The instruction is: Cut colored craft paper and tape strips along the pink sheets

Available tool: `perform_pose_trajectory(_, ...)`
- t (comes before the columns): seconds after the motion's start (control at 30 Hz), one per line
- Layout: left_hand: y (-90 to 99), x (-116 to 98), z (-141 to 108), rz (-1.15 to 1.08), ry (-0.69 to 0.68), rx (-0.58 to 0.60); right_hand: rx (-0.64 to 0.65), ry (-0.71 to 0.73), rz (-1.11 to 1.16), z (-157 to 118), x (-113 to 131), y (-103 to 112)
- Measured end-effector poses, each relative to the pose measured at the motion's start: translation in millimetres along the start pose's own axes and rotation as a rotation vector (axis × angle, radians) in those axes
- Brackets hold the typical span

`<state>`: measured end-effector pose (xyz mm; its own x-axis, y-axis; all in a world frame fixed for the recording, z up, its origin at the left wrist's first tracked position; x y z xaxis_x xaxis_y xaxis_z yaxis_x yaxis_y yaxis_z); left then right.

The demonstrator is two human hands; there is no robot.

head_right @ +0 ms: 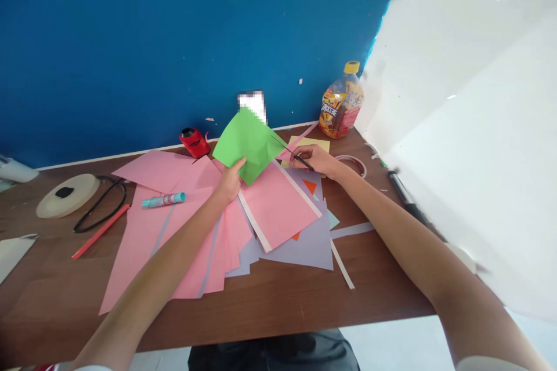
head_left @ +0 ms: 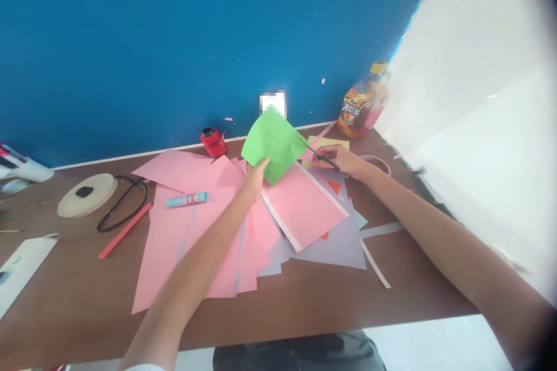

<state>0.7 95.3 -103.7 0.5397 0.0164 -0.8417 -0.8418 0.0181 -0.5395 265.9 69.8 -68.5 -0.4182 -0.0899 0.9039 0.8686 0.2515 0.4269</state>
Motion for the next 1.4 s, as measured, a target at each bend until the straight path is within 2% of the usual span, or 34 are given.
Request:
perform_pose_trajectory(0.37, -0.7, -1.5, -1.2, -0.009, 0.028, -0.035, -0.016, 0.005, -0.041, -1.2, -0.6, -0.4)
perform_pose_trajectory(0.77, -0.4, -2.2, -1.5, 0.000, 0.013, -0.004, -0.027, 0.010, -0.046, -2.7, 1.4, -0.9)
perform_pose_trajectory(1.4, 0.6, -0.1, -0.4, -0.001, -0.006, -0.019, -0.056, 0.009, -0.071, -3.5, -1.5, -1.5)
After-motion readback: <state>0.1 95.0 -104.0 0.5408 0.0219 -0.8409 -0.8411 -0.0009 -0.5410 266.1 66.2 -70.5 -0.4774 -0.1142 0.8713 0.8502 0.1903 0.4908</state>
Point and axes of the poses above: each hand's wrist, its own z-axis towards the middle knuckle, its own y-axis out of the back of the hand, x = y × z, the point moved 2 cm from there along z, towards the middle knuckle, and after that the axes turned 10 degrees about -z, right-handed, at the moved point
